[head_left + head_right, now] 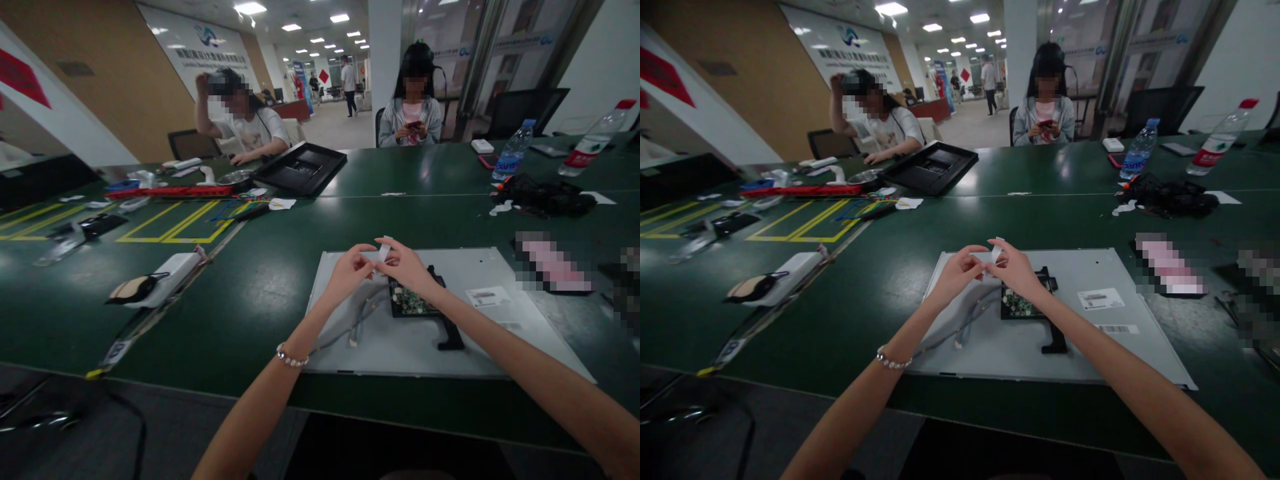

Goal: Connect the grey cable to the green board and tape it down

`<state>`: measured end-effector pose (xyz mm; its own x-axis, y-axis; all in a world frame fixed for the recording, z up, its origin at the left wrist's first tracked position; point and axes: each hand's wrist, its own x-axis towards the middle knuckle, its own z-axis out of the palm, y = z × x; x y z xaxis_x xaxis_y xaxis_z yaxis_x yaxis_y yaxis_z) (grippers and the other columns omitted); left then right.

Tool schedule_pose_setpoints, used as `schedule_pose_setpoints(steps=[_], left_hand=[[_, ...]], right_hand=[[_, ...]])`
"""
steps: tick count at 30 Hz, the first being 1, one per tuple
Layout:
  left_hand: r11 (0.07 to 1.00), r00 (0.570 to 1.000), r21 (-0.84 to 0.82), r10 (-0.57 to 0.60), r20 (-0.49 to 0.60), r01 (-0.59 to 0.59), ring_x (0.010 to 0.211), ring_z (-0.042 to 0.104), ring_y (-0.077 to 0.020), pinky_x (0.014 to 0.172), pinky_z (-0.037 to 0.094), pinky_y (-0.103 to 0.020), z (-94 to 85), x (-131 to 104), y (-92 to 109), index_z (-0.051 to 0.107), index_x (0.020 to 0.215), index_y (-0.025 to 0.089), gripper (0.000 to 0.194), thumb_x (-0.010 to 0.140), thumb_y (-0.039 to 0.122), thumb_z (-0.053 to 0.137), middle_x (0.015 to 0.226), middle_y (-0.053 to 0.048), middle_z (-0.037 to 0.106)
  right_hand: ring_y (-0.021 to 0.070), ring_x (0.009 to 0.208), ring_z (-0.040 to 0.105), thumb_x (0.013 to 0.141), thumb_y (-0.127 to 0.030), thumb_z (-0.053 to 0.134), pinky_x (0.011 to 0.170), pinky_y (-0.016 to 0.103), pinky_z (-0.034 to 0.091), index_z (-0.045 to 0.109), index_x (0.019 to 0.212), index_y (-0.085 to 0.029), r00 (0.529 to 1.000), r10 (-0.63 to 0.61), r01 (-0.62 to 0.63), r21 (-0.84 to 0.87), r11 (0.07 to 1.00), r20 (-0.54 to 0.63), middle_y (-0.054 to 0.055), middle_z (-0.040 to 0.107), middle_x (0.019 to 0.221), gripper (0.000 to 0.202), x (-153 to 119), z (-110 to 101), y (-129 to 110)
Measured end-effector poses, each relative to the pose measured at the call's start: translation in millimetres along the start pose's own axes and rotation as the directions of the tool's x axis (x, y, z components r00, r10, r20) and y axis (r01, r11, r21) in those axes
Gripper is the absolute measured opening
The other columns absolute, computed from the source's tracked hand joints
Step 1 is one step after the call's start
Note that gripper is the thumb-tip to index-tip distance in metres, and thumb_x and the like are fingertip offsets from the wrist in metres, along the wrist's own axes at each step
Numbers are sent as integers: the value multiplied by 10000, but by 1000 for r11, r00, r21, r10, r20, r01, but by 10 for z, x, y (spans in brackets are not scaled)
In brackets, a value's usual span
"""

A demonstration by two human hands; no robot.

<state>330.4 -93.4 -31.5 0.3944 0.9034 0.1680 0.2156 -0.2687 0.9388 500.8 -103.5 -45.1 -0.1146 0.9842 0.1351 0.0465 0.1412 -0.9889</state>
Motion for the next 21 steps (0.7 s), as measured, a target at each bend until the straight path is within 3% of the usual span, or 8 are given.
schedule_pose_setpoints(steps=[5,11,13,17,21], left_hand=[[999,999,30,15,-32,-14,607,574,-111,617,476,-240,-9,12,-21,558,1126,157,338,796,223,590,671,27,586],[962,991,274,32,-130,5,602,564,-121,607,448,-242,-59,5,-80,589,1073,161,287,790,166,541,656,25,587],[921,990,389,29,-136,26,603,564,-129,611,432,-247,-77,-10,-101,602,1060,163,295,773,142,541,648,23,595],[815,993,573,-20,-117,84,611,582,-155,618,420,-265,-92,-37,-132,619,1079,175,342,752,118,540,646,7,629],[704,992,700,-49,-114,115,644,602,-178,627,415,-276,-86,-41,-122,635,1090,188,345,767,129,530,670,-21,657]], right_hand=[[166,695,688,715,-237,696,620,277,567,481,1311,-224,999,-36,35,-104,994,-8,28,706,869,634,16,-84,4],[140,658,678,745,-217,660,660,287,566,463,1333,-226,992,-126,115,-316,942,-15,42,724,945,620,5,-434,-16],[145,688,687,765,-231,643,669,281,563,534,1262,-214,990,-142,124,-441,889,-10,41,723,947,509,-13,-609,4],[177,705,691,757,-220,639,694,305,555,692,927,-189,989,-145,104,-566,818,-28,40,726,814,181,-54,-922,57],[181,707,688,760,-209,621,717,314,546,707,850,-196,989,-147,99,-635,766,-23,32,731,792,125,-55,-1060,132]])
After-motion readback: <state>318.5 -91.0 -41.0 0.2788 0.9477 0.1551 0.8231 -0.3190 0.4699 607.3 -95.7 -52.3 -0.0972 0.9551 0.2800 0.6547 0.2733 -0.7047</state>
